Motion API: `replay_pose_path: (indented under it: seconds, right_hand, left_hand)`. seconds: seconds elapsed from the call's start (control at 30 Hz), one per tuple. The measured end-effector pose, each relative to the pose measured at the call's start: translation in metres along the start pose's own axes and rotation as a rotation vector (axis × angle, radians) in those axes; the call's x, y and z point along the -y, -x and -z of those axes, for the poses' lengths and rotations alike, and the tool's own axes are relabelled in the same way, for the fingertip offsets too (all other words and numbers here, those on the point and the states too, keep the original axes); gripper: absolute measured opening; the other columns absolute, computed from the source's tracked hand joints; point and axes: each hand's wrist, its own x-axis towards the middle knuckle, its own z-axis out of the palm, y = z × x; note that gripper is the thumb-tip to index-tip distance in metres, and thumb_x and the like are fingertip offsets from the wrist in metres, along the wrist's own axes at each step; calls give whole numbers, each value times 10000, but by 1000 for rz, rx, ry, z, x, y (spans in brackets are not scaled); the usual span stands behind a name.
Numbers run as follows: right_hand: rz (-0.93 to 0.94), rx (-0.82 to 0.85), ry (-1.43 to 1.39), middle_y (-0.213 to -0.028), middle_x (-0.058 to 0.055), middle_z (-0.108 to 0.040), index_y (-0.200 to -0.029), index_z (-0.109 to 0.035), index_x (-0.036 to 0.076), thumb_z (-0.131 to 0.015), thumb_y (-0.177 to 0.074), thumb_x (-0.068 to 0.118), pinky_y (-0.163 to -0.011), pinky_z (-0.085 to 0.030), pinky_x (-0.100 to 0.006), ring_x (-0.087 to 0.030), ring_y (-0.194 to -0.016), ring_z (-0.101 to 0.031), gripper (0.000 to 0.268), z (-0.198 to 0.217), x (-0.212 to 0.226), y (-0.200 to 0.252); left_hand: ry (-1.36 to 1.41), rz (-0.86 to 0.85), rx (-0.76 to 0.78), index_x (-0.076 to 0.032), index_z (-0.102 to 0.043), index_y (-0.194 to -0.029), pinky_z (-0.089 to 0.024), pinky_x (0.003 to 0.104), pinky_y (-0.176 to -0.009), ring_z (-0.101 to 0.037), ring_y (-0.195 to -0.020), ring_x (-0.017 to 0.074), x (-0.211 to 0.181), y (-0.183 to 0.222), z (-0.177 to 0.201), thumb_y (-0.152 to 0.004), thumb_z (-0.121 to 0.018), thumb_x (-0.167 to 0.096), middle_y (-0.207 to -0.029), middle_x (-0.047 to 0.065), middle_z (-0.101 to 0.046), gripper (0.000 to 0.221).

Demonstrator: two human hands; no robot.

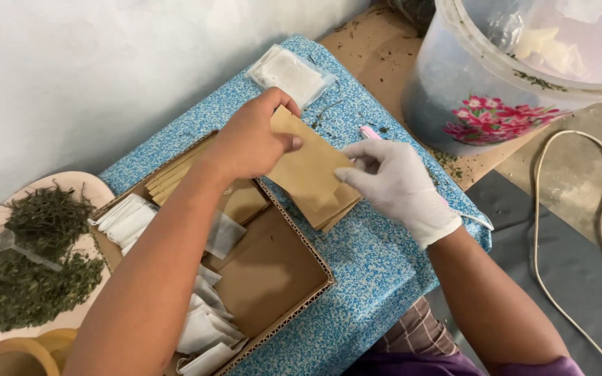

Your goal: Packaging individual tea bags into paper envelopes and sealing them using a handheld heat sealer.

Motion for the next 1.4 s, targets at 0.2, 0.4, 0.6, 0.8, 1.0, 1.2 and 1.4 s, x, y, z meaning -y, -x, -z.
replay_pose_path:
  seconds: [0.2,0.4,0.6,0.8,1.0,1.2,1.4]
  right_hand:
    - [51,3,-171,-731,48,-622,-1133,-763,193,-861,-760,142,-692,-524,-226,-59,-687,-572,389,1,32,-8]
    - [321,146,-142,-721,60,-546,-1199,-722,145,-748,-829,94,-650,-393,-161,-10,-658,-463,375,-10,114,1]
    - [736,303,-31,-920,-36,-514,-1248,-665,91,-745,-844,19,-641,-401,-217,-81,-744,-520,418,-44,132,-7]
    - [1040,370,57,-663,30,-494,-1188,-739,40,-699,-827,17,-619,-388,-250,-111,-569,-417,364,-69,148,-4]
    - [714,626,-278,-1016,-20,-621,-1332,-621,-6,-573,-917,-57,-692,-417,-182,-51,-748,-444,421,-100,128,6]
    - [693,482,-365,-932,17,-588,-1271,-681,50,-664,-933,-66,-749,-426,-161,-36,-782,-457,357,-128,118,15]
    - [684,462,-462,-982,-101,-662,-1293,-638,-6,-575,-1041,19,-726,-517,-225,-123,-740,-597,261,-129,117,14]
  left_hand:
    - [384,-74,-168,-175,-549,-1171,-513,322,-764,-643,-743,179,15,33,20,-888,-682,-118,-873,54,-710,318]
    - [-17,-388,-536,-171,-347,-1451,-449,477,-1017,-482,-1355,352,51,103,27,-922,-769,-332,-1349,166,-390,695]
    - [-428,-196,-604,-198,-304,-1531,-203,633,-1113,-317,-1432,401,81,161,20,-743,-685,-788,-1535,145,-319,1056]
    - [-606,-189,-750,-100,-370,-1496,-256,515,-1052,-398,-1363,324,110,172,-2,-803,-525,-867,-1449,136,-414,1044]
    - [-418,-334,-786,-101,-417,-1429,-362,450,-1040,-499,-1187,289,127,172,-9,-844,-489,-798,-1248,135,-535,913]
    - [-604,-216,-795,-138,-445,-1415,-285,445,-1007,-459,-1233,290,133,170,-18,-691,-828,-791,-1338,94,-479,1048]
    - [-570,-274,-829,-94,-407,-1468,-340,427,-1014,-516,-1223,279,137,170,-19,-734,-890,-679,-1358,88,-500,1055]
